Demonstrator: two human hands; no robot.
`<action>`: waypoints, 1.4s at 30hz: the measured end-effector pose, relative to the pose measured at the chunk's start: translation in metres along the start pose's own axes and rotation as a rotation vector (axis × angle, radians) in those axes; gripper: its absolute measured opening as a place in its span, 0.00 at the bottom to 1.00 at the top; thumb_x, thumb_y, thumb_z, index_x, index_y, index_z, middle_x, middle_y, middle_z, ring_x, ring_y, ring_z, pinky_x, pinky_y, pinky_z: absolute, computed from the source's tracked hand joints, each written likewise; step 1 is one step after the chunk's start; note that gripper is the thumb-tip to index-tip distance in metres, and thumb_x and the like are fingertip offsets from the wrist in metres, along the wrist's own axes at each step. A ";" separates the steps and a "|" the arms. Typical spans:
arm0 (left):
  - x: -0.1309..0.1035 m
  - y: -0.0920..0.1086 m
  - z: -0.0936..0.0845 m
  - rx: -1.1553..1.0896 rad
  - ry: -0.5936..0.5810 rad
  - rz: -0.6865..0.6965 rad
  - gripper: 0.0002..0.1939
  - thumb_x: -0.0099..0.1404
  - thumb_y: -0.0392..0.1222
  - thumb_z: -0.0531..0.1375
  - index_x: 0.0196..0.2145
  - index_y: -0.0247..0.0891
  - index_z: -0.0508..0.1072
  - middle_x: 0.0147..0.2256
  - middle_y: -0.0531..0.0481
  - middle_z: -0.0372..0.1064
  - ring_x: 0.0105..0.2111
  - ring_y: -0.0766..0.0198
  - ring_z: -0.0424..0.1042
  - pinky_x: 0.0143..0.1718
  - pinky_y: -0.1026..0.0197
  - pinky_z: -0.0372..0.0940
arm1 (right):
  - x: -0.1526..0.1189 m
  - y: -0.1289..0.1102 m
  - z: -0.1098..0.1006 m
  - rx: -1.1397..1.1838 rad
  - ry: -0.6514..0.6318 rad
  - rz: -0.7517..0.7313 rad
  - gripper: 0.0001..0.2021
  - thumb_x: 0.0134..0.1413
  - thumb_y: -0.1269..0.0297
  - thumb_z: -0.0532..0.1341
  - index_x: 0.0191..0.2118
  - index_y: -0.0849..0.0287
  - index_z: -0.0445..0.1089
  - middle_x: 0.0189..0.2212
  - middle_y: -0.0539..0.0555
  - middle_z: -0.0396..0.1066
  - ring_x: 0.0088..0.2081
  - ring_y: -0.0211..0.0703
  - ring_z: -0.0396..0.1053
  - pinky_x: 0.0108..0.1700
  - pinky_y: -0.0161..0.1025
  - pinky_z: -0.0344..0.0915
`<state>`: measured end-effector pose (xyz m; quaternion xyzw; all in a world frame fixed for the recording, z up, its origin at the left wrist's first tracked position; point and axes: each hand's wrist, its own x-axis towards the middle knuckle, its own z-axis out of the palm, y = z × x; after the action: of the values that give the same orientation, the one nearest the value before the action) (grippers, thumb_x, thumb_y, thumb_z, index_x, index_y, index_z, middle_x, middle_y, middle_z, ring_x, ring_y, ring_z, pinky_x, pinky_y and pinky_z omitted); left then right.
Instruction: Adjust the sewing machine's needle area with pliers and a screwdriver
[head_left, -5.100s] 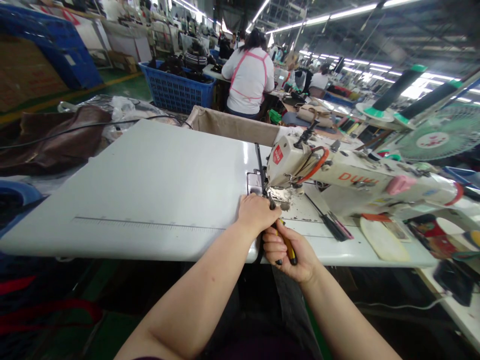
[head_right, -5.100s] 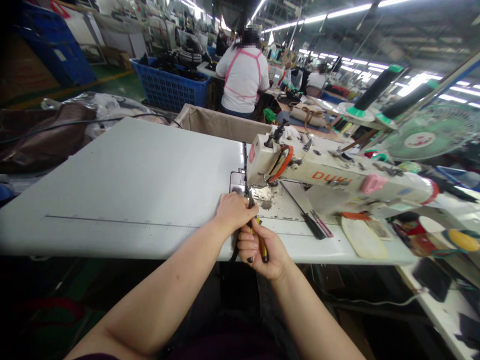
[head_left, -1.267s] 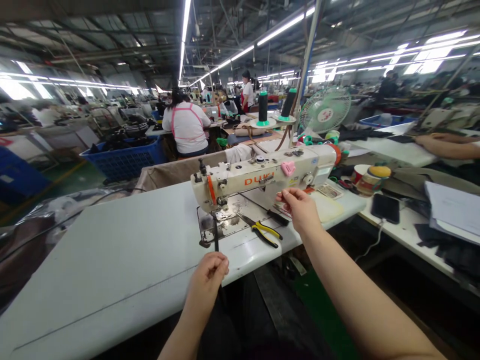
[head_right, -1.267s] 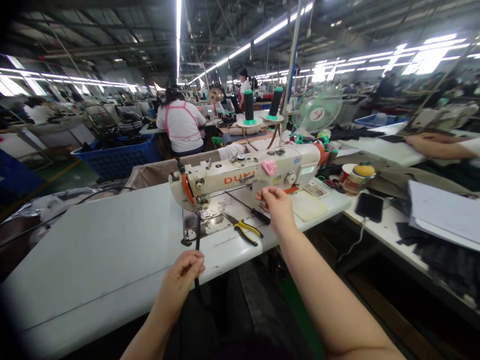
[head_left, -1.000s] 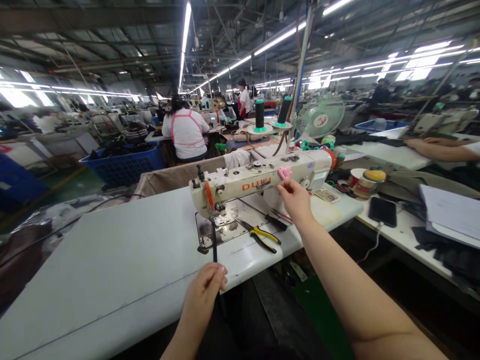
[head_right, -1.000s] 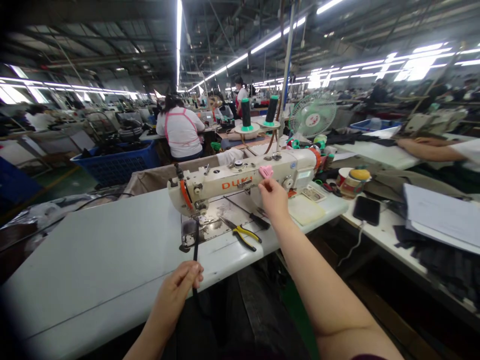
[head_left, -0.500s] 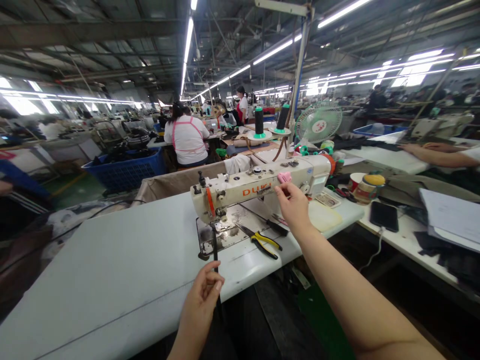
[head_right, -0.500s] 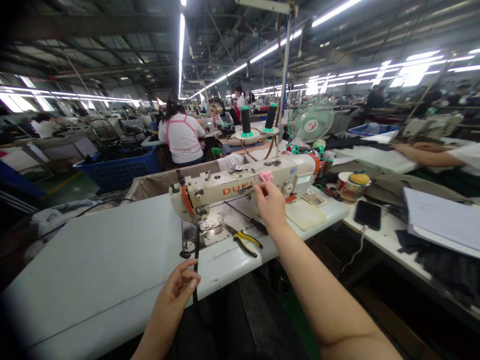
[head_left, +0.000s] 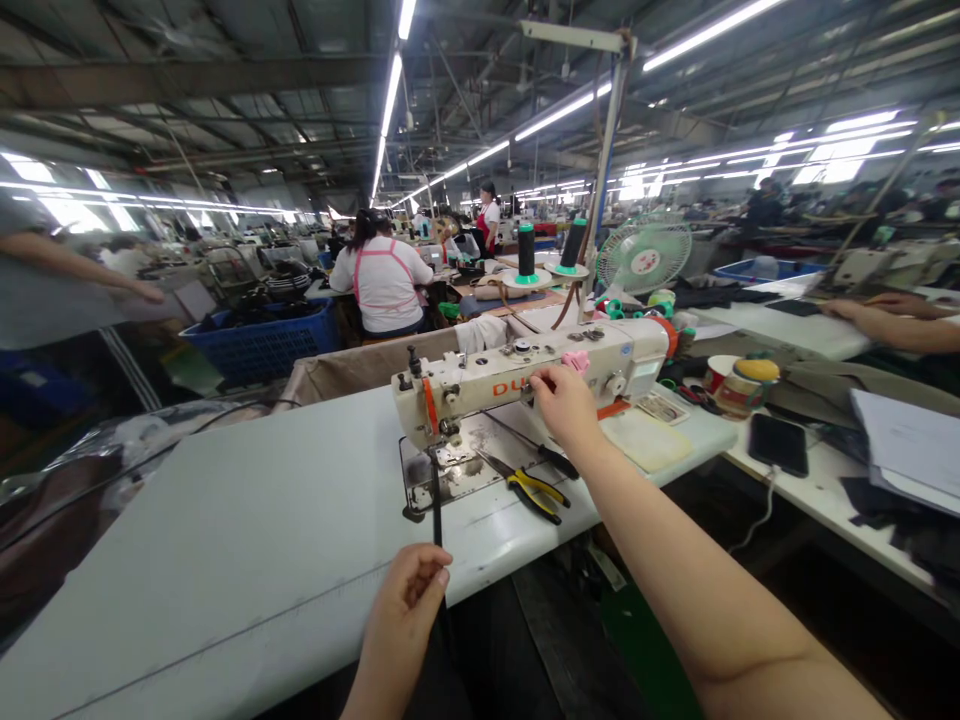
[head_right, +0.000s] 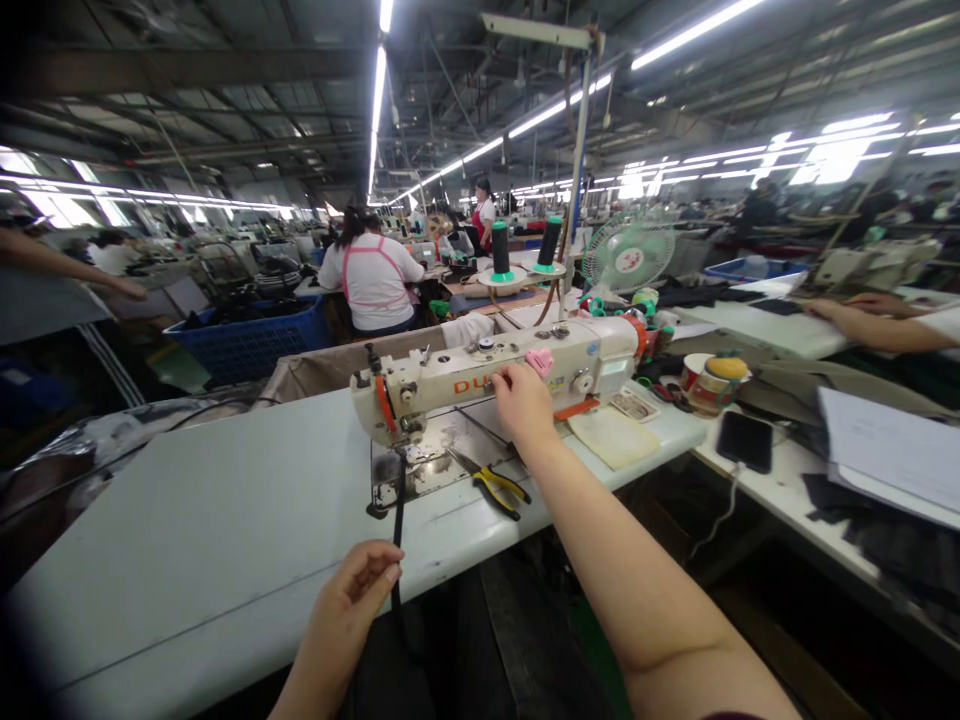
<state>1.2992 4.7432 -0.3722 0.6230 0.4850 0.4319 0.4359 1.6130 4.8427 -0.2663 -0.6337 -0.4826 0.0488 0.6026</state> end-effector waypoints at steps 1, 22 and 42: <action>-0.001 0.001 0.000 0.000 0.000 -0.004 0.19 0.64 0.58 0.65 0.40 0.39 0.77 0.37 0.47 0.72 0.39 0.56 0.72 0.39 0.59 0.66 | 0.002 0.000 -0.001 0.040 0.001 0.022 0.06 0.54 0.62 0.62 0.28 0.55 0.71 0.32 0.54 0.73 0.39 0.51 0.67 0.47 0.46 0.62; 0.002 0.006 0.015 0.004 -0.084 -0.049 0.16 0.64 0.55 0.64 0.40 0.39 0.77 0.34 0.48 0.71 0.35 0.58 0.70 0.38 0.59 0.64 | -0.075 -0.005 -0.009 0.802 -0.371 0.593 0.25 0.34 0.48 0.81 0.32 0.58 0.74 0.27 0.52 0.78 0.29 0.39 0.76 0.27 0.30 0.68; 0.008 0.018 0.019 -0.081 -0.118 -0.114 0.24 0.60 0.54 0.66 0.48 0.37 0.79 0.43 0.42 0.75 0.41 0.54 0.74 0.46 0.52 0.69 | -0.113 -0.001 0.012 0.784 -0.591 0.664 0.24 0.36 0.47 0.80 0.34 0.59 0.78 0.29 0.53 0.80 0.29 0.40 0.79 0.27 0.29 0.67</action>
<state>1.3231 4.7458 -0.3589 0.6004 0.4754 0.3882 0.5126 1.5443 4.7751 -0.3273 -0.4403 -0.3516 0.5840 0.5843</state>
